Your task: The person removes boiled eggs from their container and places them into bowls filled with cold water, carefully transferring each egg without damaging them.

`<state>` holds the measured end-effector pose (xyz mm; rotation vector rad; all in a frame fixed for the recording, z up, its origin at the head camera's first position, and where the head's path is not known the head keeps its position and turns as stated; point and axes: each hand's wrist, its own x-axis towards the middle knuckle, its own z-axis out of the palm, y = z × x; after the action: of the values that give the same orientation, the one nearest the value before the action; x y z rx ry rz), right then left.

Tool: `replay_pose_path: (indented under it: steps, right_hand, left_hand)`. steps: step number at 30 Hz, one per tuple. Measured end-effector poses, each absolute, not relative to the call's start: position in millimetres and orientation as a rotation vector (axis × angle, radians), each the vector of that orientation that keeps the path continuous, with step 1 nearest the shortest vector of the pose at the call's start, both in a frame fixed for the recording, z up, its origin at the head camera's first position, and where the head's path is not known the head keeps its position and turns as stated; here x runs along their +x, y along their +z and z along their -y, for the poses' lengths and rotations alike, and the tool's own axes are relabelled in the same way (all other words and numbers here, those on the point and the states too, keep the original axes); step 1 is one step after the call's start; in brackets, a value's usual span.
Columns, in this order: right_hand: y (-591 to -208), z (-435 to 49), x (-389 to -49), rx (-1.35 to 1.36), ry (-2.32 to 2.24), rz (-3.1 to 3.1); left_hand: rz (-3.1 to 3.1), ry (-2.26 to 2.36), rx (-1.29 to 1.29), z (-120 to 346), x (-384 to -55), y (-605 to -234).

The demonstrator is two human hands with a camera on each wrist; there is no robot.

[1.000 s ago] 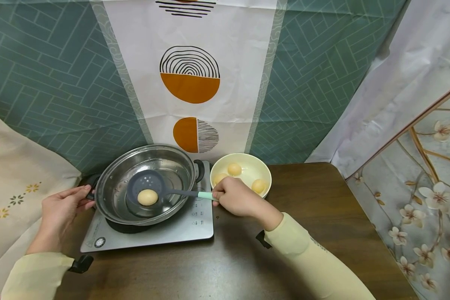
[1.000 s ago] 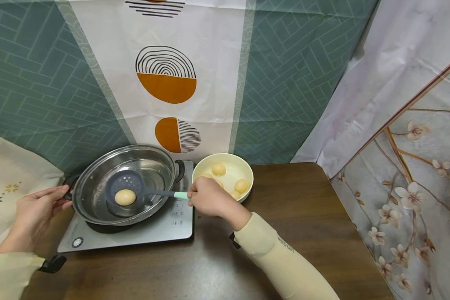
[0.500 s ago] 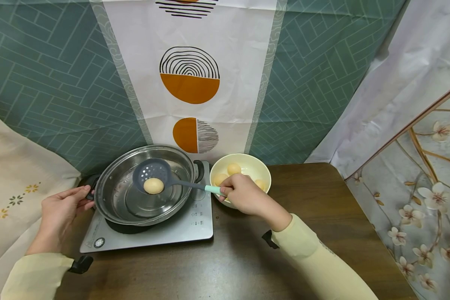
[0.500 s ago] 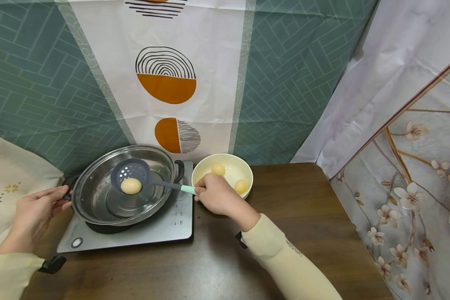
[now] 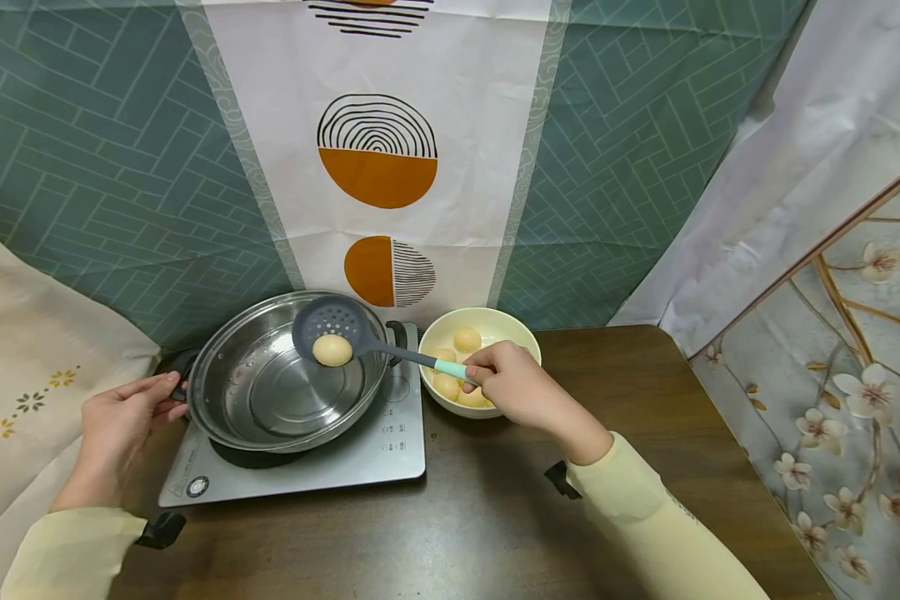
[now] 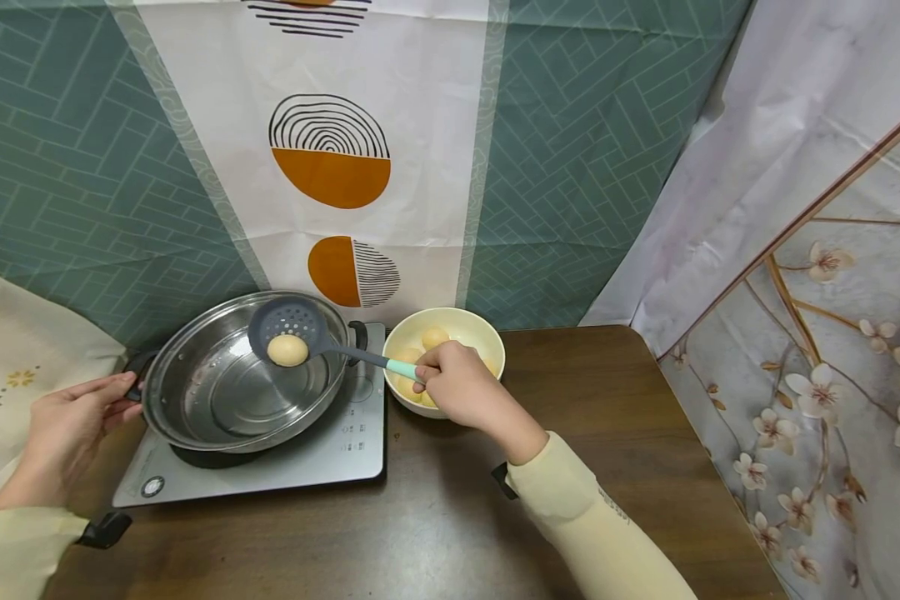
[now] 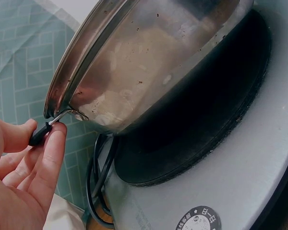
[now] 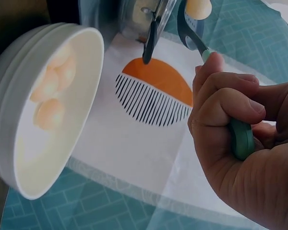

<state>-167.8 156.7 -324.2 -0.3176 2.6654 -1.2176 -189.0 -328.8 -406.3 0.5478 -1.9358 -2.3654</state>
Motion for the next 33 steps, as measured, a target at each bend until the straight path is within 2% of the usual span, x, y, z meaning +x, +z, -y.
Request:
replay_pose_path:
  steps: [33]
  right_hand:
    - [-323.6,-235.3,-163.5,-0.106,-1.259,-2.721]
  left_hand:
    - [1.977,-2.302,0.609,328.3,-191.9,-407.4]
